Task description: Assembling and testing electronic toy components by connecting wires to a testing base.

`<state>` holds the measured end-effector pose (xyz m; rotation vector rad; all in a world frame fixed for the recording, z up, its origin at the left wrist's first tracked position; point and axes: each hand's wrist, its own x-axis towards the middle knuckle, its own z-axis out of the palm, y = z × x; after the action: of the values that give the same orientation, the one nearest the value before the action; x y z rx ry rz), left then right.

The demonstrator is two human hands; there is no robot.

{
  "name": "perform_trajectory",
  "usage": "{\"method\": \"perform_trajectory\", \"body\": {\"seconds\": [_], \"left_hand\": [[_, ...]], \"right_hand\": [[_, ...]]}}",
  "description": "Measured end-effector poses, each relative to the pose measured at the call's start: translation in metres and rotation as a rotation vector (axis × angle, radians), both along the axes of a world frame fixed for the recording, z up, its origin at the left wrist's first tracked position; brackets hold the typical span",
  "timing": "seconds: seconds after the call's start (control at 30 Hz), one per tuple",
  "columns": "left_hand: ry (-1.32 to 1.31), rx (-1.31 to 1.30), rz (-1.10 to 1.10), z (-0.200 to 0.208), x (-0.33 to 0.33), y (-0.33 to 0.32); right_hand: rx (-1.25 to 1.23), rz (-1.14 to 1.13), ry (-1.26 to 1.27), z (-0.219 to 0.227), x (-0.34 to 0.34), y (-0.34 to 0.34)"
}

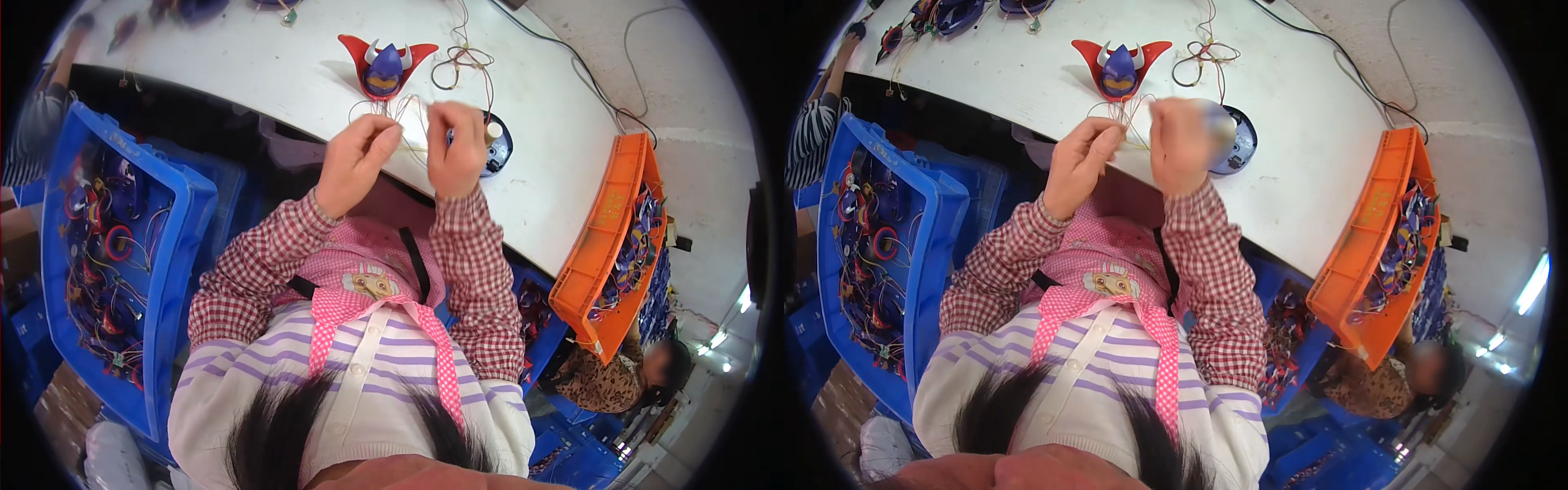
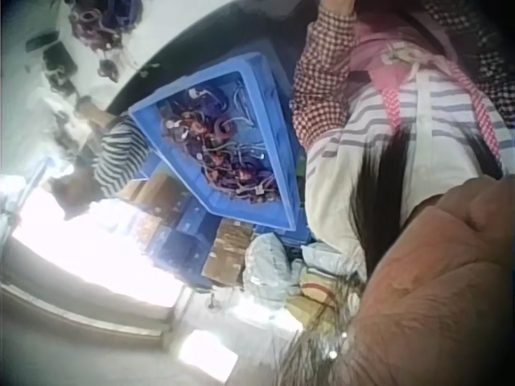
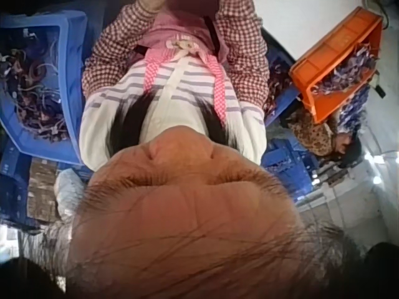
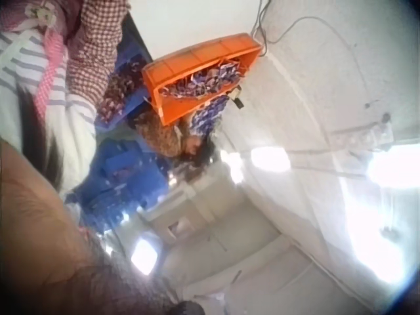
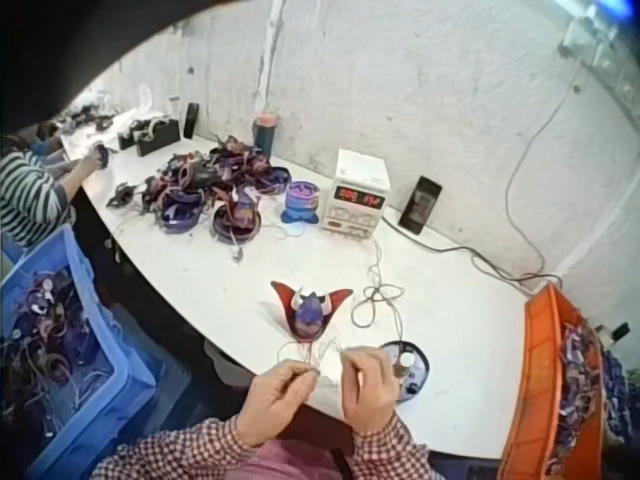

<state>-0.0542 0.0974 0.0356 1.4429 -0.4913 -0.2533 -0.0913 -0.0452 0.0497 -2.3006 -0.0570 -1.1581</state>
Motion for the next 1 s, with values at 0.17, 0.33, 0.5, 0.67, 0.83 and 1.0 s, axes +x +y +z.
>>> {"method": "perform_trajectory", "body": {"seconds": [0.17,0.33,0.5,0.67,0.83,1.0], "left_hand": [[0.568,-0.137,-0.301,0.009,-0.001,-0.003],[0.528,-0.142,-0.265,0.012,-0.008,0.003],[0.391,-0.075,-0.269,0.002,-0.011,0.005],[0.218,0.052,-0.242,-0.002,-0.013,0.003],[0.131,0.168,-0.283,-0.001,-0.012,0.005],[-0.550,0.344,0.104,-0.013,-0.007,0.010]], "right_hand": [[0.103,0.094,-0.013,-0.010,-0.035,0.023],[0.396,0.104,-0.001,-0.020,-0.052,0.030],[0.795,0.251,0.399,-0.004,-0.065,0.021],[0.684,0.264,0.448,-0.011,-0.062,0.017],[1.094,0.292,0.516,-0.012,-0.065,0.020],[1.152,0.219,0.398,-0.013,-0.068,0.012]]}}
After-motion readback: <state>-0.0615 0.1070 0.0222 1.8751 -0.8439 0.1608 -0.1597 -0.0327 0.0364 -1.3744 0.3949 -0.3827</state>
